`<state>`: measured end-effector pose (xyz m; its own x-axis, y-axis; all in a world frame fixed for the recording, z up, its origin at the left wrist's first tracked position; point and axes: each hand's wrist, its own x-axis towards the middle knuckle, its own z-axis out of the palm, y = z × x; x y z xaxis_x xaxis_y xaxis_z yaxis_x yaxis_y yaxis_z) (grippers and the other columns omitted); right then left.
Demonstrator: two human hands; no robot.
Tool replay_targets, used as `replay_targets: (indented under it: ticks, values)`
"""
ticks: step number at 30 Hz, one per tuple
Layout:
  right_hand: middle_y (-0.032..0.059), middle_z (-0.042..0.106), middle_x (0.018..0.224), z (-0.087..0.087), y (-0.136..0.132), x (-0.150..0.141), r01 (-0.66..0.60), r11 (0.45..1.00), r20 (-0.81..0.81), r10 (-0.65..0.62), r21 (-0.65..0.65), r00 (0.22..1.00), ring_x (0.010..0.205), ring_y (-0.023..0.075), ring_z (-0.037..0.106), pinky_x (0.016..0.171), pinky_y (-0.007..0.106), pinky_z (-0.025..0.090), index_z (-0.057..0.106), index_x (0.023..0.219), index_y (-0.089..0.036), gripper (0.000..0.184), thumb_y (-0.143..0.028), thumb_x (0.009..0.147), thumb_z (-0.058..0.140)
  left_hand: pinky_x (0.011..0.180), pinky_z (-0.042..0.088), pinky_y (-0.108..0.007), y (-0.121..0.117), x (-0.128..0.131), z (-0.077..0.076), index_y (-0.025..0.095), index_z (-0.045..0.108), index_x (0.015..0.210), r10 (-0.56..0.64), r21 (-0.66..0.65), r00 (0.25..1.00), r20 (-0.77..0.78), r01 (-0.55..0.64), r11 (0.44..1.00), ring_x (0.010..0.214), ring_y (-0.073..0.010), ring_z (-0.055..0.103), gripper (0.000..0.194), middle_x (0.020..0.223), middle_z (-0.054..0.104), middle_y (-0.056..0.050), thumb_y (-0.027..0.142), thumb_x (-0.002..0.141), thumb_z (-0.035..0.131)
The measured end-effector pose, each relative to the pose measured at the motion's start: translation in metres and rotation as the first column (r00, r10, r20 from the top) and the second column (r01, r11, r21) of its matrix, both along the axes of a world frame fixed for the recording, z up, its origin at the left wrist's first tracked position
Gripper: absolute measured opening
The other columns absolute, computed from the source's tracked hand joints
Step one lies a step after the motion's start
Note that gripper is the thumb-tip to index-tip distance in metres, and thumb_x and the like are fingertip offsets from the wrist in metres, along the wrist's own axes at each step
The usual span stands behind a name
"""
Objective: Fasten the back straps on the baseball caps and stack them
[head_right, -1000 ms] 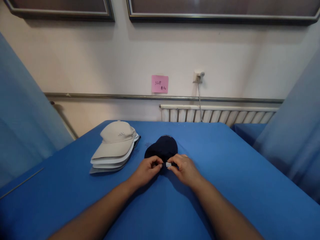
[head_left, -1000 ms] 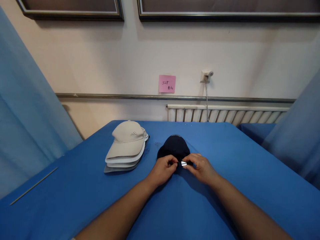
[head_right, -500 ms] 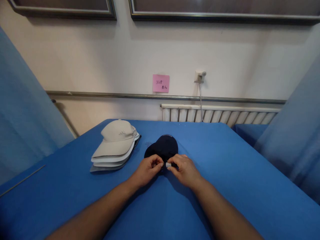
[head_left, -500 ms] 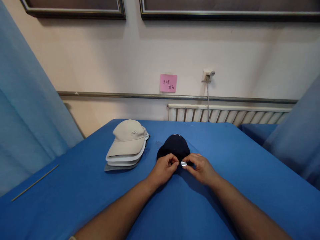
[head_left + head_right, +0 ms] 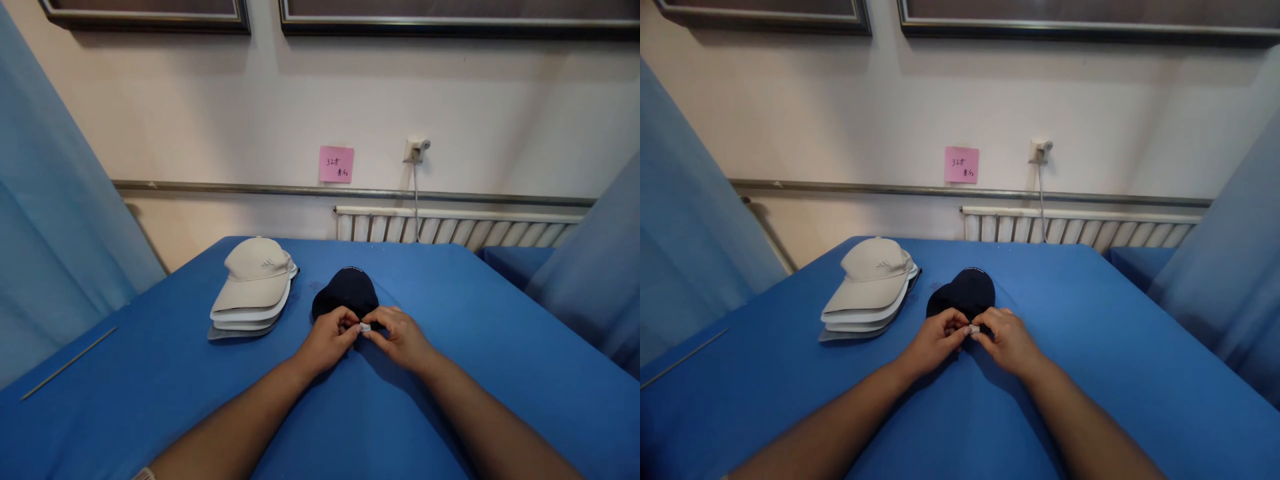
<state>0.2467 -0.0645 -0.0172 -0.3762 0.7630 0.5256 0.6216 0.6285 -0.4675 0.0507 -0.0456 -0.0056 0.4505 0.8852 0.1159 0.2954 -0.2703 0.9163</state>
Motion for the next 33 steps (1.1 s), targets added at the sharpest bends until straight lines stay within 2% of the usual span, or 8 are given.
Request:
replay_targets:
  ticks: [8, 13, 15, 17, 20, 24, 29, 33]
  values:
    - [0.0053, 0.069, 0.091, 0.007, -0.006, -0.007, -0.028, 0.993, 0.105, 0.016, 0.111, 0.994, 0.084, 0.02, 0.063, 0.079, 0.037, 0.045, 0.062, 0.1, -0.02, 0.011, -0.018, 0.09, 0.057, 0.049, 0.046, -0.021, 0.0, 0.011, -0.002, 0.015, 0.055, 0.081, 0.142, -0.266, 0.965, 0.221, -0.081, 0.961, 0.052, -0.0091, 0.056, 0.033, 0.066, 0.062, 0.001, 0.033, 0.066, 0.078]
    - [0.0072, 0.07, 0.101, 0.014, -0.011, -0.002, -0.028, 0.99, -0.009, 0.03, 0.141, 1.0, 0.09, 0.0215, 0.065, 0.084, 0.039, 0.046, 0.058, 0.115, -0.021, 0.026, -0.022, 0.089, 0.059, 0.043, 0.035, -0.017, 0.004, 0.007, 0.004, 0.016, 0.054, 0.079, 0.18, -0.346, 0.945, 0.271, -0.079, 0.935, 0.044, -0.0059, 0.048, 0.037, 0.058, 0.058, 0.004, 0.033, 0.06, 0.08]
    - [0.0074, 0.07, 0.102, 0.015, -0.011, 0.002, 0.044, 0.99, -0.127, -0.027, 0.137, 0.992, 0.091, 0.0212, 0.065, 0.085, 0.038, 0.047, 0.059, 0.115, -0.021, 0.025, -0.024, 0.09, 0.056, 0.041, 0.032, -0.017, 0.006, 0.005, 0.006, 0.016, 0.055, 0.08, 0.191, -0.357, 0.945, 0.266, -0.088, 0.93, 0.042, -0.0052, 0.045, 0.034, 0.055, 0.054, 0.006, 0.032, 0.062, 0.078]
    - [0.0057, 0.071, 0.096, 0.013, -0.008, 0.005, 0.105, 0.992, -0.241, -0.085, 0.072, 0.967, 0.087, 0.0194, 0.066, 0.079, 0.034, 0.049, 0.063, 0.107, -0.022, 0.019, -0.024, 0.092, 0.053, 0.042, 0.032, -0.017, 0.008, 0.003, 0.007, 0.016, 0.055, 0.081, 0.187, -0.356, 0.949, 0.252, -0.089, 0.93, 0.041, -0.0054, 0.045, 0.031, 0.054, 0.053, 0.007, 0.031, 0.064, 0.077]
    - [0.0031, 0.072, 0.088, 0.007, -0.003, 0.004, 0.107, 0.993, -0.327, -0.12, -0.057, 0.937, 0.08, 0.0172, 0.067, 0.072, 0.029, 0.051, 0.067, 0.098, -0.022, 0.016, -0.025, 0.09, 0.054, 0.041, 0.032, -0.017, 0.009, 0.002, 0.006, 0.016, 0.055, 0.081, 0.159, -0.34, 0.961, 0.225, -0.076, 0.937, 0.042, -0.0064, 0.047, 0.03, 0.055, 0.054, 0.006, 0.031, 0.065, 0.075]
    - [0.0025, 0.072, 0.088, 0.005, -0.003, -0.002, 0.051, 0.991, -0.315, -0.088, -0.126, 0.945, 0.081, 0.0164, 0.067, 0.073, 0.028, 0.051, 0.068, 0.098, -0.022, 0.015, -0.027, 0.089, 0.056, 0.041, 0.032, -0.018, 0.009, 0.002, 0.003, 0.016, 0.055, 0.081, 0.155, -0.325, 0.964, 0.214, -0.079, 0.942, 0.042, -0.0066, 0.048, 0.031, 0.056, 0.055, 0.005, 0.033, 0.064, 0.074]
    - [0.0039, 0.071, 0.095, 0.011, -0.009, 0.0, -0.013, 0.995, -0.216, -0.009, -0.099, 0.976, 0.088, 0.0188, 0.066, 0.079, 0.033, 0.051, 0.065, 0.103, -0.023, 0.019, -0.027, 0.086, 0.061, 0.042, 0.033, -0.017, 0.009, 0.003, 0.002, 0.016, 0.055, 0.082, 0.163, -0.33, 0.962, 0.219, -0.084, 0.94, 0.042, -0.0062, 0.048, 0.033, 0.056, 0.055, 0.006, 0.034, 0.064, 0.076]
    - [0.005, 0.07, 0.097, 0.012, -0.007, 0.006, 0.027, 0.995, -0.287, -0.053, -0.094, 0.957, 0.087, 0.0185, 0.066, 0.079, 0.033, 0.053, 0.063, 0.106, -0.022, 0.022, -0.02, 0.087, 0.054, 0.042, 0.033, -0.017, 0.008, 0.003, 0.003, 0.015, 0.055, 0.082, 0.162, -0.33, 0.962, 0.221, -0.083, 0.94, 0.042, -0.0062, 0.049, 0.032, 0.056, 0.055, 0.005, 0.032, 0.064, 0.075]
